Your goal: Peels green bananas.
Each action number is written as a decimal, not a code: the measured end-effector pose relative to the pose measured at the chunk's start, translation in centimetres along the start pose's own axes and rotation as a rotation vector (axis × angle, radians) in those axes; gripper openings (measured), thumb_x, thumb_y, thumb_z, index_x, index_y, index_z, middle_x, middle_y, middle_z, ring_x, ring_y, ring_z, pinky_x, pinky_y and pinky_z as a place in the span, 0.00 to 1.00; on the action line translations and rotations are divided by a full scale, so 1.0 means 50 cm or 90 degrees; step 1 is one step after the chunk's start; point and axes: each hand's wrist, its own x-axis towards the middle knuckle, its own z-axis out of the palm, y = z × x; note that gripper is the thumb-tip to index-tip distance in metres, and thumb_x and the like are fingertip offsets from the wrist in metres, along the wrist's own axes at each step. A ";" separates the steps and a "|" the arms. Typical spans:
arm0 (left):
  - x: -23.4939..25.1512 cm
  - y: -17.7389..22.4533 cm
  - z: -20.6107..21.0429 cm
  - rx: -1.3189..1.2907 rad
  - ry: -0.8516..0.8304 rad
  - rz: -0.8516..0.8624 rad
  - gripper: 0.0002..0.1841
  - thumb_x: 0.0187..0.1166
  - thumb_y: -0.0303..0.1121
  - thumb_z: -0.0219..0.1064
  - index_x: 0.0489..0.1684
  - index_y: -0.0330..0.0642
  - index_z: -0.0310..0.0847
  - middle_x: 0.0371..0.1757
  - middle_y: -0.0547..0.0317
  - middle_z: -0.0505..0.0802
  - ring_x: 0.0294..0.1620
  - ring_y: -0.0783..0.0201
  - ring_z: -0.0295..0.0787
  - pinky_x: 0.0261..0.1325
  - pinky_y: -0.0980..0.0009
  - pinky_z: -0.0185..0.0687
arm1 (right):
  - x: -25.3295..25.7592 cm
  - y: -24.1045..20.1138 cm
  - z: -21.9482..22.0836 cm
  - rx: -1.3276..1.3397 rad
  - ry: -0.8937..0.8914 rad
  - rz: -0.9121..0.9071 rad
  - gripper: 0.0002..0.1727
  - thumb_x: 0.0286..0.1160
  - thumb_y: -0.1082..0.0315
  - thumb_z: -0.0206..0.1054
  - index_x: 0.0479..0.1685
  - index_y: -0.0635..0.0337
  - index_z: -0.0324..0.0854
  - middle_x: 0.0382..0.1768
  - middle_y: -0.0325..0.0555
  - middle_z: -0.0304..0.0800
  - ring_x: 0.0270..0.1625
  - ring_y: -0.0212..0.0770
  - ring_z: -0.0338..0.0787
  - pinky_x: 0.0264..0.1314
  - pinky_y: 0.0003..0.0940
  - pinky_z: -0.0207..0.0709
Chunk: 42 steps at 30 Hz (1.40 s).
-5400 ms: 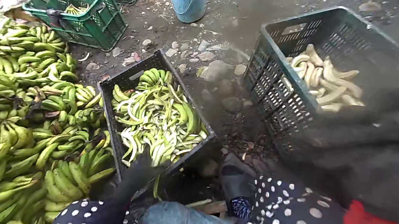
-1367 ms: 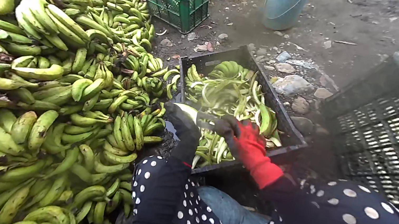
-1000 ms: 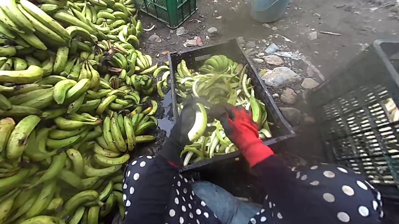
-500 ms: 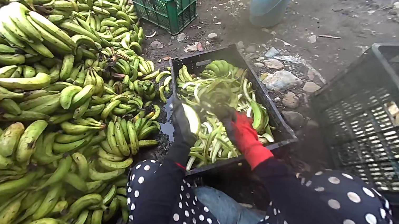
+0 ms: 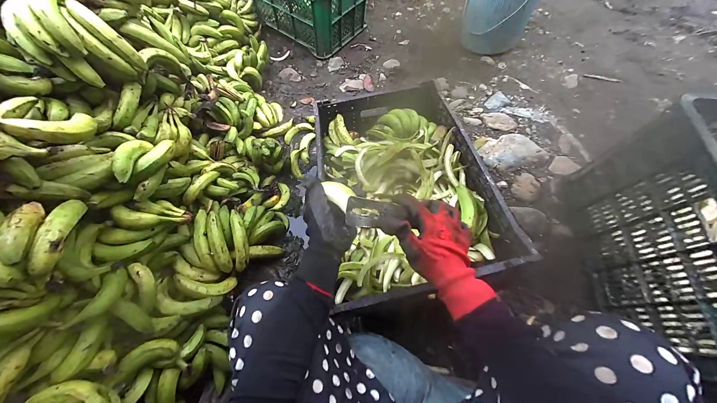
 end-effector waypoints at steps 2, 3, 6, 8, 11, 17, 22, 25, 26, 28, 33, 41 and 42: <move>-0.008 -0.007 0.003 0.025 -0.052 -0.006 0.29 0.90 0.59 0.37 0.65 0.48 0.74 0.48 0.57 0.85 0.45 0.64 0.83 0.49 0.60 0.83 | 0.001 -0.002 -0.006 0.001 0.000 0.013 0.28 0.82 0.43 0.61 0.82 0.32 0.75 0.74 0.65 0.79 0.79 0.73 0.72 0.66 0.78 0.65; -0.012 -0.014 0.006 0.021 -0.091 -0.021 0.24 0.90 0.57 0.42 0.60 0.50 0.76 0.42 0.60 0.87 0.39 0.66 0.85 0.42 0.63 0.84 | 0.007 -0.001 -0.009 -0.003 -0.002 0.024 0.27 0.85 0.44 0.59 0.82 0.31 0.75 0.72 0.64 0.81 0.76 0.72 0.75 0.64 0.76 0.69; -0.018 -0.016 0.007 0.058 -0.165 -0.062 0.27 0.90 0.61 0.42 0.64 0.52 0.78 0.42 0.58 0.89 0.38 0.63 0.88 0.41 0.60 0.88 | 0.021 0.007 -0.023 -0.018 -0.002 0.025 0.26 0.84 0.44 0.60 0.81 0.31 0.76 0.68 0.63 0.83 0.73 0.71 0.78 0.59 0.75 0.72; -0.017 -0.012 -0.008 0.134 -0.157 -0.052 0.33 0.89 0.64 0.34 0.71 0.52 0.74 0.49 0.56 0.88 0.44 0.63 0.86 0.47 0.58 0.86 | 0.013 0.002 -0.020 -0.028 0.015 0.022 0.28 0.80 0.43 0.65 0.80 0.33 0.77 0.71 0.64 0.80 0.76 0.73 0.74 0.61 0.76 0.69; -0.015 -0.012 -0.021 0.303 -0.180 0.053 0.28 0.93 0.53 0.35 0.76 0.48 0.71 0.53 0.51 0.88 0.46 0.62 0.86 0.49 0.59 0.86 | 0.012 -0.003 -0.016 -0.022 0.000 0.033 0.29 0.81 0.44 0.64 0.82 0.35 0.76 0.74 0.65 0.78 0.78 0.73 0.72 0.65 0.77 0.67; -0.032 -0.006 0.000 0.420 -0.322 0.068 0.30 0.94 0.50 0.35 0.76 0.40 0.72 0.45 0.48 0.90 0.42 0.58 0.88 0.51 0.56 0.86 | 0.053 0.039 -0.024 0.073 -0.079 0.116 0.21 0.92 0.53 0.53 0.73 0.49 0.81 0.62 0.64 0.88 0.67 0.69 0.85 0.63 0.75 0.72; 0.000 -0.018 -0.027 0.037 -0.191 -0.081 0.29 0.91 0.58 0.34 0.49 0.50 0.81 0.29 0.63 0.85 0.26 0.69 0.80 0.29 0.70 0.79 | 0.021 0.020 -0.007 0.031 -0.028 -0.023 0.28 0.80 0.47 0.65 0.79 0.43 0.77 0.71 0.66 0.79 0.76 0.73 0.74 0.64 0.78 0.68; 0.003 -0.008 -0.049 -0.065 -0.137 -0.133 0.24 0.93 0.50 0.37 0.49 0.48 0.78 0.30 0.63 0.86 0.28 0.69 0.84 0.33 0.72 0.84 | 0.007 0.017 0.010 -0.038 0.002 -0.147 0.32 0.73 0.44 0.71 0.80 0.37 0.78 0.76 0.66 0.76 0.82 0.74 0.67 0.74 0.79 0.58; 0.006 -0.006 -0.054 -0.080 -0.125 -0.147 0.23 0.94 0.49 0.37 0.50 0.47 0.77 0.30 0.62 0.85 0.28 0.69 0.83 0.34 0.72 0.83 | 0.005 0.015 0.016 -0.047 0.014 -0.157 0.32 0.72 0.45 0.71 0.79 0.38 0.80 0.76 0.67 0.76 0.82 0.75 0.66 0.76 0.79 0.56; 0.012 -0.001 -0.042 -0.084 -0.091 -0.159 0.23 0.93 0.50 0.36 0.45 0.47 0.74 0.26 0.63 0.81 0.24 0.69 0.79 0.29 0.72 0.80 | 0.002 0.008 0.021 -0.042 0.021 -0.133 0.30 0.74 0.44 0.69 0.78 0.37 0.80 0.75 0.65 0.78 0.81 0.74 0.69 0.74 0.77 0.59; -0.014 -0.009 -0.029 0.222 -0.104 -0.006 0.26 0.91 0.56 0.42 0.68 0.48 0.75 0.46 0.55 0.86 0.41 0.63 0.82 0.43 0.61 0.81 | 0.014 -0.006 0.022 0.054 -0.102 0.028 0.25 0.87 0.47 0.57 0.80 0.42 0.77 0.71 0.63 0.82 0.75 0.68 0.78 0.67 0.75 0.69; -0.016 -0.009 0.005 0.051 -0.316 -0.071 0.23 0.90 0.55 0.38 0.66 0.59 0.74 0.29 0.61 0.88 0.23 0.66 0.85 0.26 0.69 0.84 | 0.040 0.055 0.002 0.186 -0.084 0.082 0.22 0.93 0.60 0.51 0.77 0.59 0.75 0.64 0.67 0.86 0.67 0.65 0.85 0.70 0.69 0.72; -0.010 -0.003 0.006 -0.023 -0.321 -0.084 0.26 0.90 0.61 0.36 0.51 0.58 0.79 0.21 0.65 0.82 0.17 0.70 0.78 0.20 0.73 0.77 | 0.040 0.052 0.000 0.160 -0.055 0.063 0.22 0.91 0.61 0.55 0.77 0.57 0.75 0.65 0.67 0.85 0.69 0.67 0.84 0.69 0.72 0.72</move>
